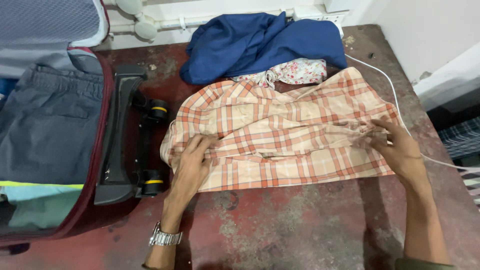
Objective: The person folds a plaid shirt and a floral dress on a table next to an open suitcase. The person smooths and aligns the garments, folds them into compact rectangles, and places the folded shirt into the suitcase.
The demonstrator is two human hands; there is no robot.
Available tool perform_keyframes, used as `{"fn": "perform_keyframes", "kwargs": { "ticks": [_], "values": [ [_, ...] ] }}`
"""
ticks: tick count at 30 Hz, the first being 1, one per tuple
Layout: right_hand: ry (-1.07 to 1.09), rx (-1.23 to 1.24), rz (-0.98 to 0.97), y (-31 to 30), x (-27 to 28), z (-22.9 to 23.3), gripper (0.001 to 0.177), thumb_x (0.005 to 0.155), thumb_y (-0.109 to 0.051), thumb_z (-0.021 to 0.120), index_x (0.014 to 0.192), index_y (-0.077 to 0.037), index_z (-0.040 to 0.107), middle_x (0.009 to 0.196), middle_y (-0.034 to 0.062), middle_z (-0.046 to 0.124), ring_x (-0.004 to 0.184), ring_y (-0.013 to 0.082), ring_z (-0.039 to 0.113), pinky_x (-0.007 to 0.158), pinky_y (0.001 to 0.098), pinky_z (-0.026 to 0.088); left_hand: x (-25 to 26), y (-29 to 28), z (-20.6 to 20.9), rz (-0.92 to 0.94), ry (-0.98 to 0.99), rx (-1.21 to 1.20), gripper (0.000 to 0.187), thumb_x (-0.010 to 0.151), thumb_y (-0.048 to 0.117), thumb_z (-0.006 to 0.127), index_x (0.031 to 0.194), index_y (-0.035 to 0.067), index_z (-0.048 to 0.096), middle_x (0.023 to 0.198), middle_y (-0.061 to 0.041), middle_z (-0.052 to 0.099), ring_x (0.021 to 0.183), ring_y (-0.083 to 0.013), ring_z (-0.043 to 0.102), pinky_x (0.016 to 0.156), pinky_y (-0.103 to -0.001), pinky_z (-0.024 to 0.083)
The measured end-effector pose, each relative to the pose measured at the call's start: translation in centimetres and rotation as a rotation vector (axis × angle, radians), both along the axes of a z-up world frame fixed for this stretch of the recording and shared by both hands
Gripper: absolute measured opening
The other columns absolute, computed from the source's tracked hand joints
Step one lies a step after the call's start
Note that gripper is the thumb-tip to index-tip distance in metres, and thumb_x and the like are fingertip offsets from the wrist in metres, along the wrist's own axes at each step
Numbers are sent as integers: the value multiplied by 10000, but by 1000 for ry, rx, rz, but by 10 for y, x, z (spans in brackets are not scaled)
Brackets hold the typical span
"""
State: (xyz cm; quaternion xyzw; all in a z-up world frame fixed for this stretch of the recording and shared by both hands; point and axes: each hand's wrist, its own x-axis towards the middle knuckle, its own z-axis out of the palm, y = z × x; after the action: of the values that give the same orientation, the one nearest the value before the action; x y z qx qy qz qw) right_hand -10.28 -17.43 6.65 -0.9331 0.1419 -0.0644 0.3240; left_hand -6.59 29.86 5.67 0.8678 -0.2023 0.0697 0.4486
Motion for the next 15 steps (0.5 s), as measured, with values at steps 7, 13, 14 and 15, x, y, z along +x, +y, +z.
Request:
{"fn": "perform_keyframes", "kwargs": {
  "ticks": [7,13,14,15],
  "values": [
    [-246,437,-33,-26,-18,6,455,972,-9,682,1426,-9,642,1244,176,691,1034,175,659,912,311,530,-24,10,2,102,-187,50,358,838,-101,668,1131,102,707,1158,-50,675,1051,-267,668,874,-367,525],
    [36,-160,50,-18,-34,7,495,861,-9,681,1354,-57,675,1354,151,659,1100,316,677,925,416,545,-42,17,3,-4,-1,287,464,803,-52,672,1229,130,680,1197,-48,631,1151,-279,580,1033,-405,445],
    [-35,-224,64,-12,-39,8,510,857,-4,662,1365,-52,669,1384,163,642,1156,345,656,966,429,530,-45,17,5,-27,77,332,496,795,-37,670,1259,138,675,1201,-52,616,1167,-281,560,1062,-413,430],
    [-108,-287,81,-6,-42,9,525,853,1,642,1376,-47,662,1413,176,624,1211,375,634,1007,442,515,-47,17,7,-47,31,353,539,757,-16,667,1279,119,658,1230,-67,604,1178,-294,549,1057,-438,406]
  ]
}}
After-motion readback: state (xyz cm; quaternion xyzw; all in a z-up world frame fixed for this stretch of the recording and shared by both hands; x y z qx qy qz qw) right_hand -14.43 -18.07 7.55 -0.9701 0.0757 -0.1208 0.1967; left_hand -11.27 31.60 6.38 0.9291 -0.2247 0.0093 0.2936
